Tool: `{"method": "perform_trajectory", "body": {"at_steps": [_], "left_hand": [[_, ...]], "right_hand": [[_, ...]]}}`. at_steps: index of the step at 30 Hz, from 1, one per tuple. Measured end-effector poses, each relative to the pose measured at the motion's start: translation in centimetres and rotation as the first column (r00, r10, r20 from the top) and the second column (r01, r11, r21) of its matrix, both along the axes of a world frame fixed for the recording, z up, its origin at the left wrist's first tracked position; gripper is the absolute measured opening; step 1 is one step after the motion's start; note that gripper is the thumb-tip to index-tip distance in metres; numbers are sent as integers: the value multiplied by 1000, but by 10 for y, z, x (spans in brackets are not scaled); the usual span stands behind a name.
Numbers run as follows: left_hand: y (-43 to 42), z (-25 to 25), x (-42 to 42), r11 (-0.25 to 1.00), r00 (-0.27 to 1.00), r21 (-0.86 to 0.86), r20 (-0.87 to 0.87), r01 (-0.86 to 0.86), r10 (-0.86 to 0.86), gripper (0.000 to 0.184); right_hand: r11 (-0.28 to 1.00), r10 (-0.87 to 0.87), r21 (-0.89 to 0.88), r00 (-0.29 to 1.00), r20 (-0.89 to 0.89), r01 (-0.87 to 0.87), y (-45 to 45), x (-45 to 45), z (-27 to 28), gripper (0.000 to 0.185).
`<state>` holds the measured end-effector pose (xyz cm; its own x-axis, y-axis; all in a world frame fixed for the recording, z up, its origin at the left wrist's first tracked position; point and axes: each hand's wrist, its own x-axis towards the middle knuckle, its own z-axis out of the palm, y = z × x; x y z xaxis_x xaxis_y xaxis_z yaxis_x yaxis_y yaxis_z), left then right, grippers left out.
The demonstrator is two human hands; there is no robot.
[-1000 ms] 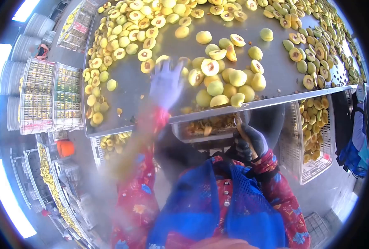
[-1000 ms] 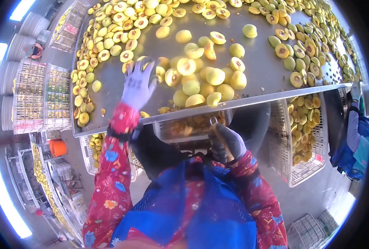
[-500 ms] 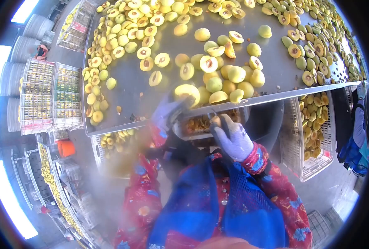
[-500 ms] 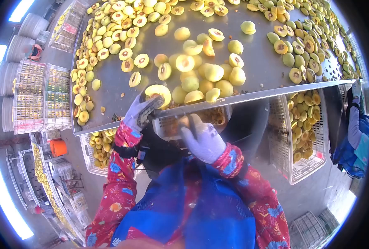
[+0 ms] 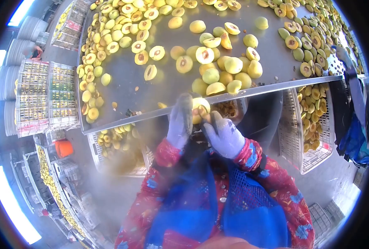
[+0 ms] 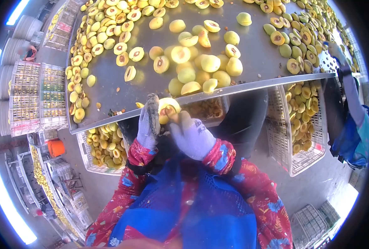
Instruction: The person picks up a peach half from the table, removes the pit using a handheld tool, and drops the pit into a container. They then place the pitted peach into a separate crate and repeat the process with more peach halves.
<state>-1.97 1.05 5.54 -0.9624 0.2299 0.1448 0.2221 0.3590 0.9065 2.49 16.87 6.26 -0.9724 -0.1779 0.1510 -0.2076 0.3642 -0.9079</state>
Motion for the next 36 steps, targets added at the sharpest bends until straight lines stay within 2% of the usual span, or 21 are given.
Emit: {"method": "perform_trajectory", "body": {"at_steps": [1, 4, 7, 9, 13, 15, 16, 17, 18, 20, 22, 23, 25, 26, 28, 29, 31, 32, 33, 35, 36], "left_hand": [[2, 0, 2, 999, 1000, 35, 25, -16, 15, 36], [8, 0, 0, 961, 958, 257, 284, -101, 24, 34], [1, -9, -2, 899, 888, 410, 457, -155, -56, 35], [-2, -8, 1, 867, 824, 476, 544, -147, -159, 37], [15, 25, 14, 820, 807, 565, 525, -93, -270, 41], [14, 19, 19, 684, 773, 712, 521, -160, -362, 40], [15, 19, 18, 678, 729, 690, 597, -254, -335, 40], [16, 20, 17, 665, 678, 660, 668, -349, -307, 40], [18, 26, 13, 703, 568, 517, 800, -488, -194, 40], [10, 16, 11, 643, 509, 495, 841, -584, -185, 34], [-4, 7, 4, 456, 646, 737, 667, -499, -371, 24], [-3, 5, 9, 512, 721, 760, 606, -400, -336, 22], [-1, -10, 6, 873, 926, 475, 369, -109, -85, 26], [-2, -19, 5, 972, 983, 235, 183, -22, -22, 28], [7, -5, 6, 941, 956, 311, 290, -133, 40, 36], [20, 31, 7, 752, 820, 552, 571, -359, -28, 41], [18, 25, 11, 739, 831, 569, 556, -361, -22, 49], [17, 22, 13, 732, 837, 578, 547, -361, -20, 53], [10, -1, 16, 915, 958, 364, 277, -175, 73, 55], [8, -11, 19, 994, 997, 78, 14, -71, 70, 56], [9, -11, 20, 991, 995, 97, 59, -89, 84, 55]], "right_hand": [[999, 35, 14, 997, -64, -34, 2, -1, -4, 25], [993, 36, 111, 999, 25, -39, 7, -4, 0, 30], [963, -217, 177, 974, 68, 202, 2, -2, 25, 37], [972, -179, 159, 984, 25, 173, 2, -6, 17, 40], [977, -108, 185, 994, -21, 110, 7, -17, 29, 38], [988, -108, 118, 993, 42, 102, 12, -20, 18, 35], [991, -108, 83, 992, 71, 102, 16, -22, 15, 33], [985, -160, 103, 962, 221, 140, 23, -22, 17, 31], [983, -163, -26, 922, 352, 184, 32, -23, 12, 28], [961, -232, -50, 892, 387, 272, 41, -20, 9, 23], [957, -228, -67, 874, 428, 282, 44, -16, 18, 19], [968, -172, -97, 896, 410, 230, 40, -12, 23, 19], [992, -39, -102, 934, 354, 80, 34, 0, 20, 18], [998, -4, 55, 1000, 6, 3, 27, 9, 6, 18], [994, 66, 90, 998, 9, -67, 20, 12, 15, 18], [998, 37, 51, 995, 90, -42, 16, 15, 14, 18], [1000, -10, -20, 967, 254, 15, 10, 19, 8, 19], [999, -16, -26, 963, 267, 24, 8, 20, 5, 19], [999, -22, -32, 960, 279, 33, 7, 20, 4, 18], [998, -33, -42, 957, 289, 47, 5, 20, 2, 18], [998, -35, -47, 958, 285, 51, 4, 20, 2, 19]]}}
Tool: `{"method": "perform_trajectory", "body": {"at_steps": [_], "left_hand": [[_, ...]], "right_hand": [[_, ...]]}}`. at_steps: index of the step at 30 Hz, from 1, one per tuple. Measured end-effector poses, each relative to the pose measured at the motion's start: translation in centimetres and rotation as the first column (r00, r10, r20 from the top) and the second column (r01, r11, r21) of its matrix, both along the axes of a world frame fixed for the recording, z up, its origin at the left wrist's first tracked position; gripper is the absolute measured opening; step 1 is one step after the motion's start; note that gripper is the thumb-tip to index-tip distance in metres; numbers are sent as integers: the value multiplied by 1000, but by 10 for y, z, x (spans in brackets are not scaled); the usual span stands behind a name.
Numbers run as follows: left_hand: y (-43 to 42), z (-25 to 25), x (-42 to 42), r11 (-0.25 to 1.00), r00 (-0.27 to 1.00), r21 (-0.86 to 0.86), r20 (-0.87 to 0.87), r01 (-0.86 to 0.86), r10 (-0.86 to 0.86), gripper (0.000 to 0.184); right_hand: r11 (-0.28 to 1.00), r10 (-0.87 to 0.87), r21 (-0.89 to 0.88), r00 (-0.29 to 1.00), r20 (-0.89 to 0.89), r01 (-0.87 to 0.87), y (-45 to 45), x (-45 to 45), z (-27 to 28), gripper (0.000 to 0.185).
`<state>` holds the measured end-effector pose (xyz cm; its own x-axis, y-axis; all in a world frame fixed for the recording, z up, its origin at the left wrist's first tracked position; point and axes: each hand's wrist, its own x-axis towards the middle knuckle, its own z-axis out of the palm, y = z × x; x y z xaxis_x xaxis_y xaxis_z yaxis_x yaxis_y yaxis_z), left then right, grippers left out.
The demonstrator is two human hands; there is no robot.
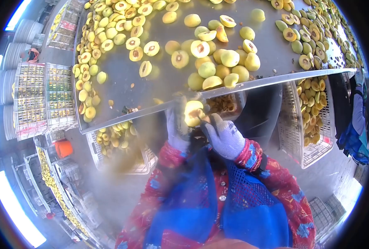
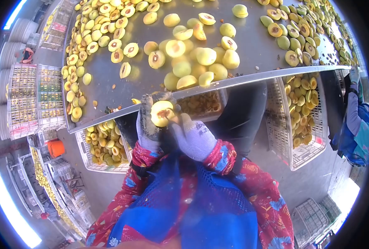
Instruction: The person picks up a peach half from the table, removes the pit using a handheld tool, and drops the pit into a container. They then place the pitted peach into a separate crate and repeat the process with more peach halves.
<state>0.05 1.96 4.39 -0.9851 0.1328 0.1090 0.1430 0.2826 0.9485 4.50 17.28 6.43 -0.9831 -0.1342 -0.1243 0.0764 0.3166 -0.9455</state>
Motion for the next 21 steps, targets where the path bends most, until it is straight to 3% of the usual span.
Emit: {"method": "perform_trajectory", "body": {"at_steps": [3, 4, 7, 8, 9, 10, 12, 14, 15, 16, 18, 19, 21], "left_hand": [[6, -1, 3, 997, 991, 62, 131, -45, 37, 53], [5, -6, 3, 998, 994, 18, 87, -63, 61, 51], [1, -35, 3, 972, 978, -178, -167, -155, 125, 41], [1, -41, 3, 955, 961, -226, -238, -194, 139, 39], [4, -41, 4, 949, 957, -228, -242, -215, 159, 39], [6, -41, 5, 943, 952, -231, -246, -238, 180, 40], [8, -41, 1, 910, 917, -280, -344, -305, 201, 28], [17, -32, 1, 947, 945, -3, 50, -322, 322, 17], [22, -5, -2, 935, 904, 176, 361, -308, 230, 20], [24, -1, -2, 918, 893, 246, 407, -311, 193, 20], [28, 1, -2, 865, 867, 383, 486, -323, 109, 22], [27, -9, -2, 913, 930, 332, 350, -238, 115, 22], [19, -39, 0, 988, 996, 127, -6, -93, 94, 23]], "right_hand": [[1000, -11, -18, 1000, -10, 10, -5, -1, -1, 18], [1000, -15, -24, 1000, -12, 15, -6, -1, -3, 18], [970, 149, 240, 883, -444, -43, -8, -2, -16, 21], [998, 61, 17, 988, -143, -59, -8, -3, -12, 23], [980, 38, -199, 982, 186, 0, -8, -5, -1, 25], [919, 84, -374, 866, 492, 123, -7, -7, 6, 27], [840, 194, -523, 819, 540, 146, 0, -10, 7, 28], [815, 216, -558, 811, 543, 157, 1, -11, 5, 30], [839, 185, -523, 824, 535, 151, -2, -8, 1, 30], [860, 154, -488, 838, 524, 147, -4, -6, -1, 30], [724, 299, -610, 651, 698, 322, 3, -10, 2, 32], [647, 384, -637, 542, 748, 420, 9, -11, 3, 32], [160, 734, -786, 459, 500, 598, 16, -11, -10, 35]]}}
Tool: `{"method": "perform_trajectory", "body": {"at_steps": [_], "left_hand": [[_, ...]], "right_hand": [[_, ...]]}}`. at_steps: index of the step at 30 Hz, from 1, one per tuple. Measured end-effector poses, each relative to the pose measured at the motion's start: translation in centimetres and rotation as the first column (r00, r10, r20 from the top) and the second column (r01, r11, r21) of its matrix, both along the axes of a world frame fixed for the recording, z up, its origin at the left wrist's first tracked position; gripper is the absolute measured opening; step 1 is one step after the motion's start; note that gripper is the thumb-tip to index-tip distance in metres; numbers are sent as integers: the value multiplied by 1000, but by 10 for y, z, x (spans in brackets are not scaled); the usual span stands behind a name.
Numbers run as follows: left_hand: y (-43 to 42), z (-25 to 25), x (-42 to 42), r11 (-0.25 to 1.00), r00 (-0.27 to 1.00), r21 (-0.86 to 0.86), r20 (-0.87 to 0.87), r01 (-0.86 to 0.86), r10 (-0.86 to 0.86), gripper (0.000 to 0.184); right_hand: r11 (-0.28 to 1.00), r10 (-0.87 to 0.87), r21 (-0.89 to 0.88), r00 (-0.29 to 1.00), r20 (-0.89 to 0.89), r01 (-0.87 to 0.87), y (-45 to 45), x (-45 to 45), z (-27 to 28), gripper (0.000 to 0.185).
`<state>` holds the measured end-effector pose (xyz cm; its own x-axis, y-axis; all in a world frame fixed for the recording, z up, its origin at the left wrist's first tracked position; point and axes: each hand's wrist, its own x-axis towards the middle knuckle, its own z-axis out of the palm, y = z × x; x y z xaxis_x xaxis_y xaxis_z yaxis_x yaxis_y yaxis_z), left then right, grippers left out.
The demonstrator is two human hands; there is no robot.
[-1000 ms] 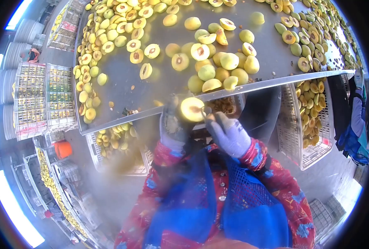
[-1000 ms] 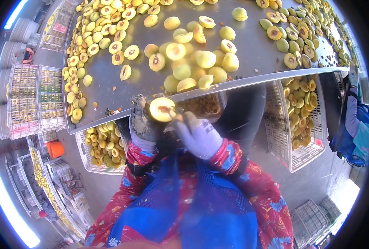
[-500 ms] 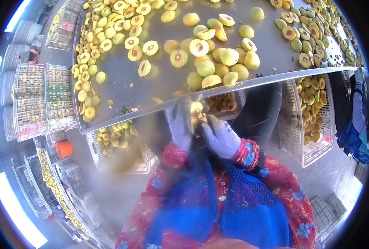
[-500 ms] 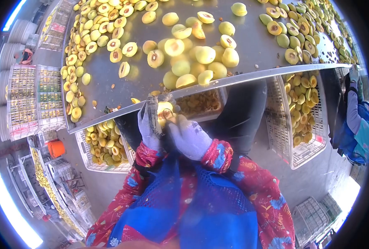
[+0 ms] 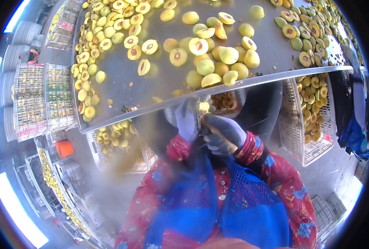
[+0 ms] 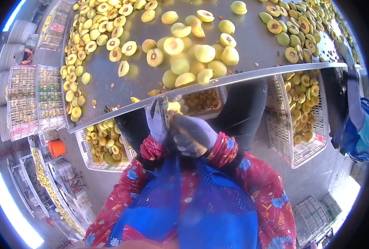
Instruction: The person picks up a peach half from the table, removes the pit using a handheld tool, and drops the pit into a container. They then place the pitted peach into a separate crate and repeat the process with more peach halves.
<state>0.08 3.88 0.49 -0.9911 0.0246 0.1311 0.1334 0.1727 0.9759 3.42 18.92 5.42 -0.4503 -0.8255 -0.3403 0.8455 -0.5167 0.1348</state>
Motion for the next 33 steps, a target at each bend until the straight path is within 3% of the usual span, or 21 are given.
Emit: {"method": "perform_trajectory", "body": {"at_steps": [1, 3, 4, 5, 7, 9, 12, 15, 16, 17, 18, 20, 21, 23, 24, 25, 26, 27, 29, 31, 33], "left_hand": [[-4, -11, -1, 987, 979, -160, -204, -19, -15, 24], [-15, -21, -9, 823, 749, -521, -634, -226, -195, 27], [-11, 0, -15, 933, 904, -353, -375, 65, -205, 25], [-6, 24, -19, 956, 953, -75, -90, 282, -288, 23], [-2, 36, -22, 902, 884, 241, 224, 357, -409, 21], [-6, 20, -17, 938, 875, 197, 344, 287, -340, 20], [-9, 14, -10, 960, 972, 183, 62, 213, -228, 21], [-9, 3, -4, 973, 963, -226, -271, -53, -11, 27], [-10, 11, -5, 962, 960, -245, -276, -121, 51, 29], [-11, 22, -6, 985, 989, -136, -117, -106, 90, 32], [-18, 23, -4, 963, 970, 142, 112, -228, 214, 34], [-40, 28, 7, 636, 795, 543, 573, -549, 197, 38], [-70, 16, 8, 860, 861, -45, 1, -509, 509, 37], [-110, 84, 12, 816, 673, -312, 462, -487, 578, 32], [-141, 77, 19, 672, 862, -646, 42, -362, 504, 35], [-154, 87, 17, 293, 781, -921, -18, -255, 625, 37], [-186, 53, 21, -292, 792, -882, -464, -370, 398, 42], [-188, 58, 10, -97, 807, -927, -364, -362, 466, 45], [-184, 72, -33, 311, 845, -892, -129, -328, 519, 51], [-161, 71, -82, 401, 907, -897, -2, -188, 421, 55], [-142, 41, -134, 323, 932, -931, -47, -172, 359, 58]], "right_hand": [[954, -22, -295, 995, 100, 51, 2, 0, -10, 36], [899, -21, -431, 993, 119, 71, 2, 3, -25, 42], [883, -31, -459, 989, 143, 94, 2, 5, -26, 43], [867, -38, -485, 985, 167, 116, 2, 6, -26, 44], [863, -66, -482, 981, 183, 149, 4, 9, -27, 45], [883, -61, -447, 980, 191, 142, 4, 13, -32, 45], [882, -73, -451, 985, 155, 136, -1, 8, -19, 43], [934, -117, -319, 981, 152, 161, -6, 5, -9, 43], [908, -95, -404, 993, 67, 114, -6, 4, -21, 46], [874, -82, -482, 996, -16, 64, -7, 2, -29, 50], [899, -134, -428, 988, -73, 90, -5, -2, -18, 52], [908, -142, -401, 990, -18, 123, 0, -7, -15, 50], [909, -164, -388, 986, 0, 151, 4, -11, -16, 49], [995, -83, -64, 996, -22, 82, 15, -10, -22, 44], [992, -47, 117, 999, 4, 47, 17, -12, -15, 43], [956, -23, 295, 999, 40, 10, 19, -9, -11, 42], [987, -36, 158, 998, 51, 28, 23, -6, -33, 38], [999, -38, 19, 997, 66, 37, 27, -4, -55, 35], [994, -45, 103, 992, 115, 33, 23, -10, -54, 32], [993, -26, 116, 995, 92, 15, 19, -14, -45, 30], [992, 12, 128, 999, 39, -17, 17, -12, -40, 30]]}}
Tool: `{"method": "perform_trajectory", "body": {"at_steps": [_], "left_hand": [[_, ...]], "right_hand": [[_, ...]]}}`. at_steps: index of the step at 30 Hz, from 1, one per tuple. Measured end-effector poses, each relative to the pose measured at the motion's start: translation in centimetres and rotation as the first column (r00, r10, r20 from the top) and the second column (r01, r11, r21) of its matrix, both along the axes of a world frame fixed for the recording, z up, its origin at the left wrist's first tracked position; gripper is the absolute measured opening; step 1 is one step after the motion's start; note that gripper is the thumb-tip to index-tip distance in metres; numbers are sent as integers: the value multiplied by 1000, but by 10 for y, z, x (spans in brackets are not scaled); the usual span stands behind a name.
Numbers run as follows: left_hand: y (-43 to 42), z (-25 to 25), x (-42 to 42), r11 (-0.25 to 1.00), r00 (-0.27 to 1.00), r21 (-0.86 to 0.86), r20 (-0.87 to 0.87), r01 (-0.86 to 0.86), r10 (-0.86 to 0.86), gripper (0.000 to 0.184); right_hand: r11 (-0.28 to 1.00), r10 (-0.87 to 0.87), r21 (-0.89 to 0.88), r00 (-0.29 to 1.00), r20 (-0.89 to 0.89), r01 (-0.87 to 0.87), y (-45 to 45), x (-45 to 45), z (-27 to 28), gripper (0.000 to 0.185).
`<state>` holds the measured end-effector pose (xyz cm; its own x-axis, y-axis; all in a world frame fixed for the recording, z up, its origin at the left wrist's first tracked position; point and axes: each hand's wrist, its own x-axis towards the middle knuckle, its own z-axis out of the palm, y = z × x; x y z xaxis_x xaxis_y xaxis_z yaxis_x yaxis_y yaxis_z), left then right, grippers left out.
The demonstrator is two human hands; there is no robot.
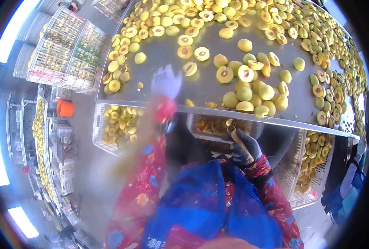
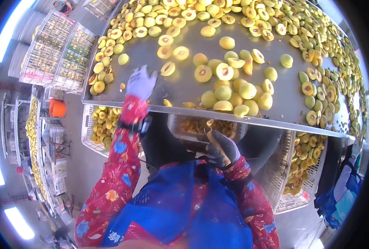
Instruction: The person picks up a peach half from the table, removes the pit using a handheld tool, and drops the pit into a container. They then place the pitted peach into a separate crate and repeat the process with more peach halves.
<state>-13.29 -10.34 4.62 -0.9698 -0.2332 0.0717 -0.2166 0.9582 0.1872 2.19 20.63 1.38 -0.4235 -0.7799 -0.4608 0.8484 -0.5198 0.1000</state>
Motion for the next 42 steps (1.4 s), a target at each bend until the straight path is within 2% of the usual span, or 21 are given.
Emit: {"method": "perform_trajectory", "body": {"at_steps": [2, 4, 7, 8, 10, 11, 13, 15, 17, 20, 24, 26, 28, 31, 32, 34, 35, 37, 38, 40, 42], "left_hand": [[14, -24, -44, 998, 996, 38, 76, -45, 42, 62], [0, -66, -68, 958, 986, 261, 85, 120, -147, 62], [7, -84, -64, 881, 959, 436, 116, 183, -257, 61], [17, -71, -48, 865, 954, 471, 138, 171, -264, 60], [28, -48, -17, 525, 930, 842, 87, 124, -358, 51], [31, -45, -2, 354, 926, 927, 21, 123, -376, 49], [43, -21, 29, 40, 935, 999, 41, -28, -353, 46], [59, 24, 55, -226, 921, 930, 208, -290, -328, 45], [62, 11, 78, 25, 915, 988, -129, 150, -384, 48], [76, 15, 105, 220, 921, 952, -122, 214, -370, 48], [78, -11, 115, 619, 710, 372, -505, 692, -491, 39], [80, -16, 116, 639, 708, 337, -493, 691, -505, 38], [91, -9, 119, 574, 904, 704, -264, 419, -337, 34], [110, 10, 119, 308, 992, 951, 56, -19, -110, 30], [114, 13, 118, 188, 987, 972, 153, -143, -43, 29], [116, -8, 126, 499, 991, 857, -122, 129, -46, 29], [116, -16, 129, 629, 963, 736, -256, 251, -84, 28], [118, -2, 127, 615, 986, 771, -114, 168, -125, 31], [117, 3, 127, 610, 988, 783, -42, 124, -148, 33], [106, -17, 128, 715, 912, 570, -196, 405, -361, 37], [101, -27, 130, 732, 822, 375, -293, 568, -488, 41]], "right_hand": [[988, -3, 155, 997, -75, 14, 0, 6, 11, 33], [938, 68, 348, 979, -195, 4, 3, 8, 26, 34], [735, 199, 666, 898, -393, 129, -5, 10, 46, 31], [598, 340, 711, 686, -644, 371, -8, 11, 42, 29], [381, 691, 456, 80, -718, 804, -14, 6, 27, 25], [493, 484, 781, 625, -612, 383, -18, -1, 58, 19], [379, 707, 601, 199, -679, 704, -21, -6, 58, 20], [351, 718, 547, 157, -679, 760, -32, -8, 60, 26], [272, 780, 530, 139, -611, 803, -39, -12, 66, 31], [160, 844, 533, 166, -511, 831, -48, -11, 67, 28], [176, 842, 593, 192, -505, 785, -48, -7, 67, 25], [204, 840, 595, 173, -515, 777, -48, -4, 64, 24], [248, 833, 597, 147, -533, 763, -47, -2, 58, 23], [301, 926, 323, -194, -324, 897, -42, -4, 55, 20], [313, 857, 590, 46, -513, 744, -42, -5, 60, 20], [495, 599, 838, 608, -521, 230, -44, -8, 74, 19], [542, 574, 818, 624, -529, 195, -42, -10, 73, 19], [631, 525, 766, 657, -540, 125, -38, -11, 66, 19], [504, 637, 762, 421, -646, 407, -38, -7, 58, 19], [322, 854, 409, -76, -514, 854, -41, 3, 42, 20], [280, 821, 672, 192, -538, 686, -41, 7, 49, 21]]}}
